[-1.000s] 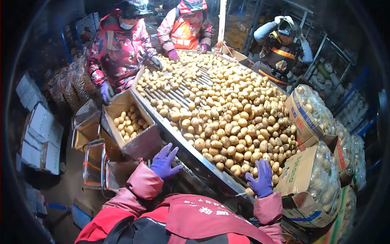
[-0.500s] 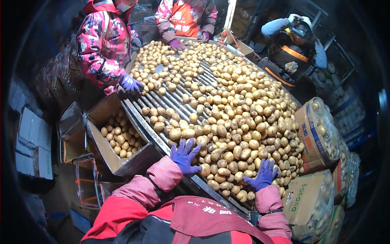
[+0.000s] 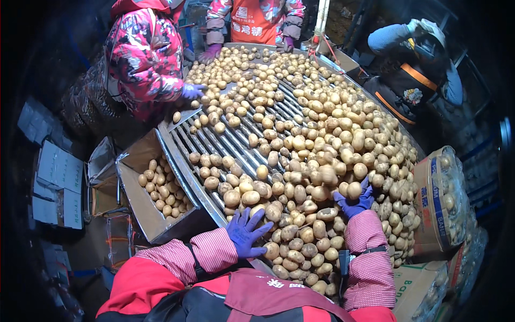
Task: The person lifts a box of potatoes onto a table and then sorts through a pile of potatoes by hand, placing them into a cardboard box.
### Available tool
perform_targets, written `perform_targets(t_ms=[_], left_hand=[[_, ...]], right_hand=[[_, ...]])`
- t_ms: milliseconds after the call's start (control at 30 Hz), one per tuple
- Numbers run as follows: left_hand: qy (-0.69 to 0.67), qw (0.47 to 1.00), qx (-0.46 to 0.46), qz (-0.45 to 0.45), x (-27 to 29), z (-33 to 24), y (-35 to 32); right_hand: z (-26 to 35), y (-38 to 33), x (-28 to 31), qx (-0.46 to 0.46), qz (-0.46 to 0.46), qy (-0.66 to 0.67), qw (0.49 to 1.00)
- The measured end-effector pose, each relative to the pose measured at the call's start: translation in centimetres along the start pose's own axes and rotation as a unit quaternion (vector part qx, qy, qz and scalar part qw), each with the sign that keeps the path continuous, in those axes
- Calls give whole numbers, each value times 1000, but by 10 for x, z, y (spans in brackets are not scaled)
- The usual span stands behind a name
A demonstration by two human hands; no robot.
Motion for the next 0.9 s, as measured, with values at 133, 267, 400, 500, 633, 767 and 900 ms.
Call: perform_targets(t_ms=[133, 267, 400, 500, 633, 767, 900], left_hand=[[-4, 998, -38, -40, 7, -3, 8], [-10, 998, -47, -50, 14, -1, 8], [-12, 997, -60, -38, 10, -5, 12], [-40, 998, -26, -34, 5, 4, 2], [-39, 999, -20, 5, 0, 2, 1], [-41, 999, -16, 14, -8, 6, 0], [-35, 999, -11, -2, -8, 8, -1]], right_hand=[[11, 53, -48, 35, 159, 178, 970], [70, 87, -66, 68, 191, 162, 966], [108, 128, -99, 153, 133, -42, 978], [181, 91, -84, 173, 194, -74, 963], [204, 64, -96, 84, 203, -149, 964], [215, 23, -104, 205, 249, -108, 940], [203, -18, -107, 265, 265, -159, 914]])
Point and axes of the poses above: each hand's wrist, its own y-axis towards the middle knuckle, its own x-axis out of the back of the hand, z = x × y, the point moved 8 cm from there along y, towards the middle knuckle, and after that the axes turned 11 degrees about -x, right-handed, at the moved point
